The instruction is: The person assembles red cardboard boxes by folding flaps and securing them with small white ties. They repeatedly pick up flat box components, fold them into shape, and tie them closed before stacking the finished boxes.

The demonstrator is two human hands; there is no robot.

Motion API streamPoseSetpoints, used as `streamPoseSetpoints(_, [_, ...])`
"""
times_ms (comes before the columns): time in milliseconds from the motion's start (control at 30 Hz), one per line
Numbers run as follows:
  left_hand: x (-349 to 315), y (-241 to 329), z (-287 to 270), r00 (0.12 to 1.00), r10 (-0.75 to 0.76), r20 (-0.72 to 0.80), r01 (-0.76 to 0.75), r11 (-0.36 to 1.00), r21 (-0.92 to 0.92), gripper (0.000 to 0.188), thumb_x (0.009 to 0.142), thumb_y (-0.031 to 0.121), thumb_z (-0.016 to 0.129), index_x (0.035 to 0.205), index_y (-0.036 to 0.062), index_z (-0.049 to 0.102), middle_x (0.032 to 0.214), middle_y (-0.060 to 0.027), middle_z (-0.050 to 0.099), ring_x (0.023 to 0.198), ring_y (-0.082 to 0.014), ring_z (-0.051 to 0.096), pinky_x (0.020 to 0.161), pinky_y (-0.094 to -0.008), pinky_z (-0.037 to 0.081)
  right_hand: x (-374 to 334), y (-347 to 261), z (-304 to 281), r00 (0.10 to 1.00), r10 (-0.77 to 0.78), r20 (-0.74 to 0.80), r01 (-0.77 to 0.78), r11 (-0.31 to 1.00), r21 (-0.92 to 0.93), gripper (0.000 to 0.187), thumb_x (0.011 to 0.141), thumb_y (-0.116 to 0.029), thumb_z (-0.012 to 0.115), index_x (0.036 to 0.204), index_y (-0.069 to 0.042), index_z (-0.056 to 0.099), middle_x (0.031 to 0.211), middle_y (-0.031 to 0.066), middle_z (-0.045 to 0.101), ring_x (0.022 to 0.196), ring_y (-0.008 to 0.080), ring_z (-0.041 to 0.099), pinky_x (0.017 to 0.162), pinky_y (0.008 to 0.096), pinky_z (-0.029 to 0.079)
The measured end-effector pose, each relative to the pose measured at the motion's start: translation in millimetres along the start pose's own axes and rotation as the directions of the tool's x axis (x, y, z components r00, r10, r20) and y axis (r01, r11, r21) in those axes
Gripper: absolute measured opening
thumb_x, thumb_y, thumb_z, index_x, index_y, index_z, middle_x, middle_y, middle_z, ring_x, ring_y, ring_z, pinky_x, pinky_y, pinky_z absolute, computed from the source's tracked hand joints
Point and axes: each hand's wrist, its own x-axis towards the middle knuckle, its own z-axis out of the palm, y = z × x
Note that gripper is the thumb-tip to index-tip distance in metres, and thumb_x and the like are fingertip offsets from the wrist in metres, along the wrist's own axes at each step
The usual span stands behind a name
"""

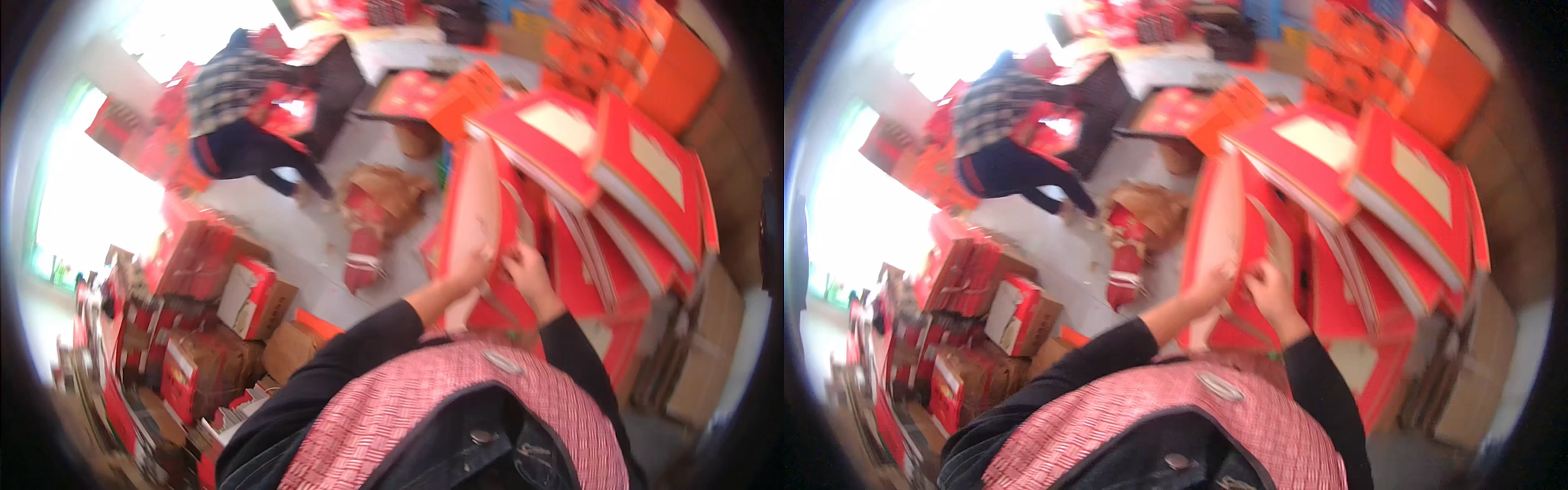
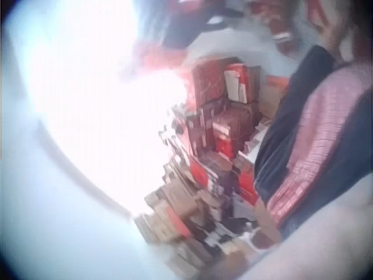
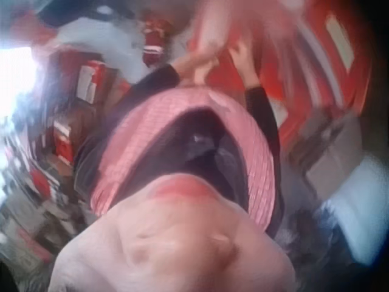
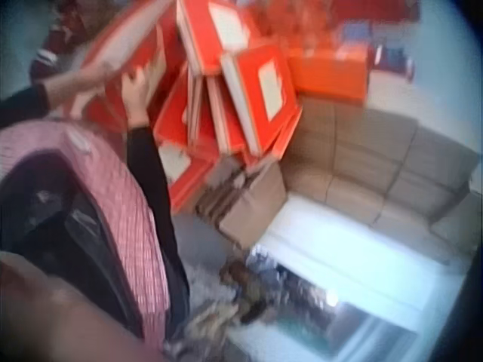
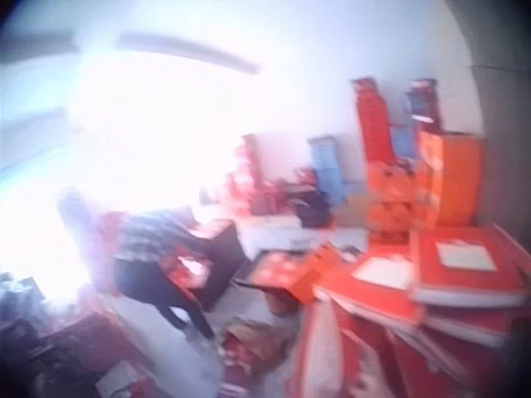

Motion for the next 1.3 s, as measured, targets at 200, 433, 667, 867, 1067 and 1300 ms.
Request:
streamPoseSetpoints(200, [-18.1,43.2,4.0,0.994,0.098,0.044,0.027,0.174,-0.984,0.018,0.09,0.007,0.037,0.089,0.0024,0.054,0.071,-0.0081,0.056,0.063,-0.0172,0.054,0.058,-0.0289,0.045,-14.2,-8.6,-8.8,0.953,0.302,0.016,-0.302,0.948,0.105,0.033,0.092,-0.035,0.043,0.079,-0.006,0.053,0.062,0.0018,0.054,0.045,0.0093,0.049,0.039,0.021,0.036])
streamPoseSetpoints(433, [-19.3,50.0,13.7,0.974,-0.223,-0.036,0.026,0.272,-0.962,0.016,0.091,0.011,0.039,0.095,0.0018,0.052,0.078,-0.0064,0.056,0.069,-0.0149,0.055,0.062,-0.0271,0.046,-11.3,-4.5,-22.2,0.962,0.265,0.061,-0.272,0.938,0.216,0.029,0.09,-0.03,0.048,0.071,-0.008,0.052,0.056,-0.0031,0.044,0.046,0.0062,0.039,0.041,0.02,0.03])
streamPoseSetpoints(667, [-23.7,47.3,16.5,0.98,-0.2,-0.011,0.084,0.458,-0.885,0.019,0.093,0.014,0.043,0.103,0.0017,0.053,0.082,-0.004,0.056,0.07,-0.0114,0.054,0.059,-0.025,0.044,-16.5,11.5,-26.3,0.981,0.192,0.035,-0.158,0.678,0.718,0.026,0.084,-0.014,0.052,0.061,-0.014,0.039,0.052,-0.0053,0.032,0.041,0.0053,0.029,0.039,0.0211,0.022])
streamPoseSetpoints(867, [-16.8,47.1,26.5,0.958,0.04,-0.283,-0.235,0.672,-0.703,0.02,0.089,0.01,0.049,0.106,0.002,0.055,0.086,-0.0049,0.06,0.072,-0.0142,0.057,0.065,-0.0265,0.045,-15.5,13.4,-26.1,0.981,0.176,0.075,-0.164,0.572,0.804,0.026,0.084,-0.015,0.048,0.06,-0.014,0.037,0.05,-0.0045,0.031,0.039,0.0075,0.028,0.04,0.0211,0.023])
streamPoseSetpoints(1067, [-11.7,64.6,21.2,0.935,0.139,-0.325,-0.3,0.798,-0.522,0.018,0.085,0.008,0.053,0.101,0.0016,0.057,0.078,-0.0134,0.06,0.071,-0.0183,0.058,0.066,-0.0307,0.046,-21.5,11.8,-33.1,0.987,0.141,0.08,-0.14,0.498,0.856,0.026,0.084,-0.021,0.046,0.061,-0.012,0.039,0.052,-0.0029,0.034,0.041,0.0091,0.029,0.042,0.0235,0.026])
streamPoseSetpoints(1300, [-1.0,57.9,24.6,0.936,0.273,-0.224,-0.335,0.884,-0.324,0.017,0.084,0.01,0.05,0.093,-0.0001,0.06,0.079,-0.0145,0.062,0.076,-0.0193,0.061,0.07,-0.0311,0.046,-25.6,6.5,-33.7,0.975,0.215,-0.053,-0.082,0.574,0.815,0.017,0.085,-0.02,0.05,0.078,-0.005,0.055,0.063,0.0002,0.049,0.048,0.0091,0.038,0.047,0.023,0.031])
